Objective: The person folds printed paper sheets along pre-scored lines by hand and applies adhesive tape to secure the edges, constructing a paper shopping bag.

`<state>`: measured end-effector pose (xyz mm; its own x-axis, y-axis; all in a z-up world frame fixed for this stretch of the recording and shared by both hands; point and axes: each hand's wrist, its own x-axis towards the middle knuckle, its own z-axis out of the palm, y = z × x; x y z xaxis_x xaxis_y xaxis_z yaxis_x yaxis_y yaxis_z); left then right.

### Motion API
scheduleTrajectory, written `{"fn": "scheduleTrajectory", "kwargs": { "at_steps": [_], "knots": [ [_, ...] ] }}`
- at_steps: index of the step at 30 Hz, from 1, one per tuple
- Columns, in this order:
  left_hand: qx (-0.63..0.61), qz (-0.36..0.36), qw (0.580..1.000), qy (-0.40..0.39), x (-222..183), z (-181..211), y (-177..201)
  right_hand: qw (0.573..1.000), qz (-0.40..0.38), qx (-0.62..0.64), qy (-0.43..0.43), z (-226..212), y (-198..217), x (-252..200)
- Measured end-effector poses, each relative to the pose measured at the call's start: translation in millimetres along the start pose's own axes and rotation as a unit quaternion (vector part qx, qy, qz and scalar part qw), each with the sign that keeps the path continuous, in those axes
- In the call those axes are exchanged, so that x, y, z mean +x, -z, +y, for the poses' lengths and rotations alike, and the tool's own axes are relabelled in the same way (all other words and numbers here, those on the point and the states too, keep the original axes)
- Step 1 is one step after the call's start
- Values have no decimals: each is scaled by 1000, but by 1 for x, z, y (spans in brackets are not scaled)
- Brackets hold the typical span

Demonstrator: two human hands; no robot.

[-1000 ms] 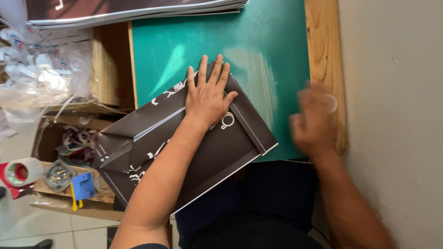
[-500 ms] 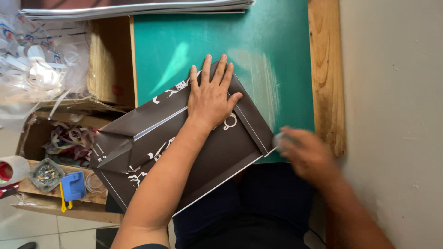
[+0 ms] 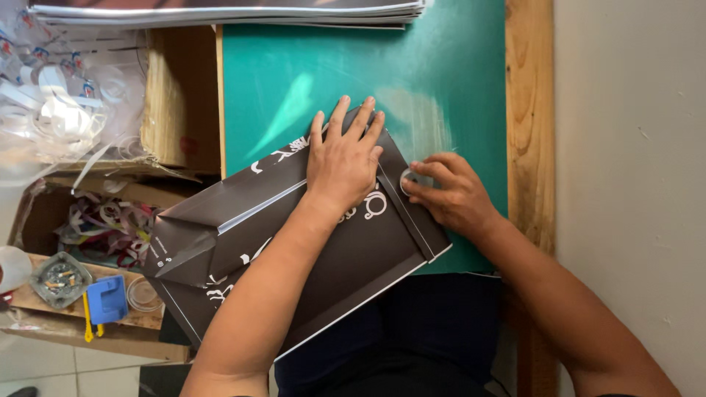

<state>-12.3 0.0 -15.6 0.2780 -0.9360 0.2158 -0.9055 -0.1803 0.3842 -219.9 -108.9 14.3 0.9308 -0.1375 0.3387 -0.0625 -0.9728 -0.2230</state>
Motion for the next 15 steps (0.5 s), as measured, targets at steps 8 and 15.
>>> {"fn": "scheduleTrajectory", "kwargs": {
  "at_steps": [8, 15],
  "knots": [
    [-83, -19, 996, 7, 6, -15, 7, 1000, -11, 2, 2, 11, -6, 25],
    [-33, -49, 995, 86, 11, -10, 10, 1000, 0, 10, -6, 26, -20, 54]
  ]
}}
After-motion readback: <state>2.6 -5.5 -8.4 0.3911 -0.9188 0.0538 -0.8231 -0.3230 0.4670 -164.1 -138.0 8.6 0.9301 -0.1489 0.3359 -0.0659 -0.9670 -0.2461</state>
